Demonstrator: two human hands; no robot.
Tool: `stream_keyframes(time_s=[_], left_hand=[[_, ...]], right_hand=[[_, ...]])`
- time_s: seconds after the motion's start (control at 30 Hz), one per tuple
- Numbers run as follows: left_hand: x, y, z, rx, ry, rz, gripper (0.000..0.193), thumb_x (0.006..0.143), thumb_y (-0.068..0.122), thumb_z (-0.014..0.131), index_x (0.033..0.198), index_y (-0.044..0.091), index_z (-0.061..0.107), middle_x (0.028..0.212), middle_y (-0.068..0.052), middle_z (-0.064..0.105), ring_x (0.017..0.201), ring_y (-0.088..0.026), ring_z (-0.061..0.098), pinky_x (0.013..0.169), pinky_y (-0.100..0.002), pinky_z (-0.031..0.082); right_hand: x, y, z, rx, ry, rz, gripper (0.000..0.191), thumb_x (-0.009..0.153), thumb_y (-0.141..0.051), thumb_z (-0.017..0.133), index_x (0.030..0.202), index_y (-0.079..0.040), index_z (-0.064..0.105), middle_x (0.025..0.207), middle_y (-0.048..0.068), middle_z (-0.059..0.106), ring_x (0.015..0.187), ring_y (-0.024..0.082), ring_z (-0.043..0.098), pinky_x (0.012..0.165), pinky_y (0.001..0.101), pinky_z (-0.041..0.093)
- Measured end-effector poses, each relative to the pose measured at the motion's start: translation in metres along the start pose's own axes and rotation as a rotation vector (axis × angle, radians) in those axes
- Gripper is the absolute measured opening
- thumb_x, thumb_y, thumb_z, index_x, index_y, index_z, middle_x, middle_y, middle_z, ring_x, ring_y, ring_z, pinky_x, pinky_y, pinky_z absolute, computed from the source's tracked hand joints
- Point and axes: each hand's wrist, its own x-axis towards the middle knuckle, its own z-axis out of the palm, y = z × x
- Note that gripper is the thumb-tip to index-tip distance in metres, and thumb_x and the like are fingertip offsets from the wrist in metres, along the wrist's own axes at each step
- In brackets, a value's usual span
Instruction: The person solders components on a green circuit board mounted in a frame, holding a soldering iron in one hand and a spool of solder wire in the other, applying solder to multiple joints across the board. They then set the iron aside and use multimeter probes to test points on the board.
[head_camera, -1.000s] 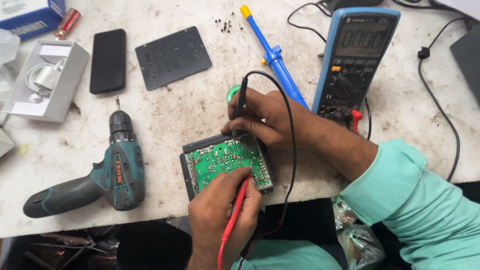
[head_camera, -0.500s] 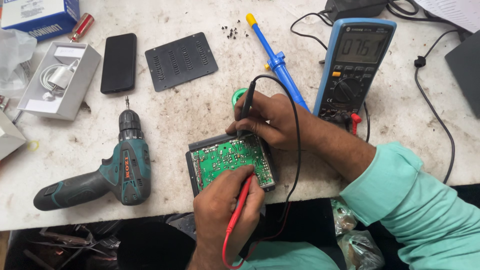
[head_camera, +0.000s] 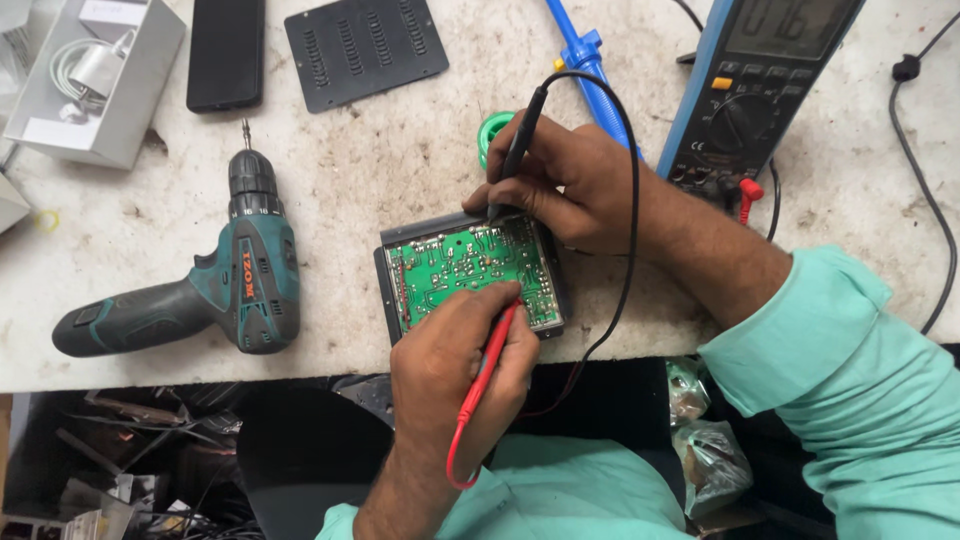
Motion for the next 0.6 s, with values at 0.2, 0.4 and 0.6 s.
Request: stream_keyframes(time_s=[0.2,0.4,0.6], left_hand=[[-0.007,-0.004,-0.001,-0.097,0.050,-0.065,0.023,0.089,0.002,0.074,0.111,0.002,0.069,0.094,-0.010,0.072,0.075,-0.016,0.073,0.067,-0.028,0.060],[-0.020,-0.014,-0.010,-0.154,0.068,-0.022,0.024,0.101,0.005,0.073,0.123,0.003,0.065,0.096,-0.009,0.068,0.077,-0.012,0.062,0.068,-0.027,0.054],[-0.016,-0.016,-0.012,-0.207,-0.009,0.150,0.034,0.100,0.007,0.066,0.133,0.003,0.059,0.102,-0.010,0.070,0.088,-0.019,0.071,0.077,-0.029,0.058]], right_hand=[[-0.001,0.003,0.000,-0.001,-0.011,-0.025,0.020,0.108,0.000,0.058,0.124,-0.001,0.046,0.103,0.010,0.070,0.113,0.026,0.079,0.089,0.0323,0.066],[-0.003,0.002,0.000,-0.040,-0.018,-0.022,0.019,0.108,0.000,0.056,0.124,-0.001,0.045,0.103,0.010,0.071,0.113,0.025,0.078,0.089,0.0325,0.066],[-0.001,0.000,0.000,-0.038,-0.002,-0.009,0.017,0.108,0.000,0.056,0.123,-0.001,0.047,0.103,0.012,0.071,0.113,0.025,0.079,0.089,0.0322,0.066]])
